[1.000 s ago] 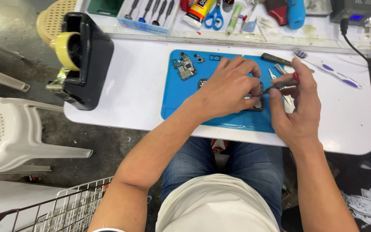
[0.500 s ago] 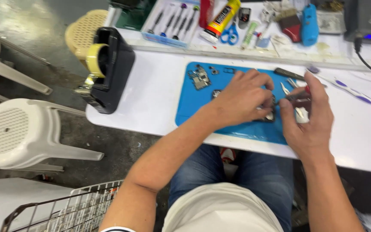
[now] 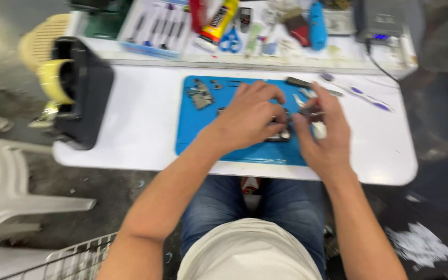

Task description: Disassembling internal components of a smartphone using a screwdriver and tweezers on a repair bench.

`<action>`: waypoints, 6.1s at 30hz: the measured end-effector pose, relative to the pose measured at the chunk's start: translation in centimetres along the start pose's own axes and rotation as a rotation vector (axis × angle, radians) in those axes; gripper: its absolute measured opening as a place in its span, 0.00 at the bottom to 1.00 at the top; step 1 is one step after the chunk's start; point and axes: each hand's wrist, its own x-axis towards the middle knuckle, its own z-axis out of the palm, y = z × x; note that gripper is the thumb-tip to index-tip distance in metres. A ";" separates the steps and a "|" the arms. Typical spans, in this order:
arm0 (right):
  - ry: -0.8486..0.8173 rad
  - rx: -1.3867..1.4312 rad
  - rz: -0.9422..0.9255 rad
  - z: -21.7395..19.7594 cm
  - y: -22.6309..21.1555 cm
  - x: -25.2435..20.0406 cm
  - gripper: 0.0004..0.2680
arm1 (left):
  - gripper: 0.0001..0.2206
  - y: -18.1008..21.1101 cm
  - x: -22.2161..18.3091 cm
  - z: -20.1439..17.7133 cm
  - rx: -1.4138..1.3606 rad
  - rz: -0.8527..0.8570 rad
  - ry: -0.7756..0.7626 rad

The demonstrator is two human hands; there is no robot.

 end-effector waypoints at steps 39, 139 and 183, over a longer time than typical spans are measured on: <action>0.067 0.029 0.115 -0.4 -3.3 0.0 0.23 | 0.08 -0.5 -0.1 1.2 0.115 0.126 0.084; -0.103 -0.072 0.010 -1.6 -2.9 -0.1 0.18 | 0.11 2.5 -1.2 1.1 0.373 0.191 0.375; -0.023 -0.074 0.059 -1.0 -2.4 -0.8 0.20 | 0.08 2.1 -1.2 1.7 0.278 0.128 0.258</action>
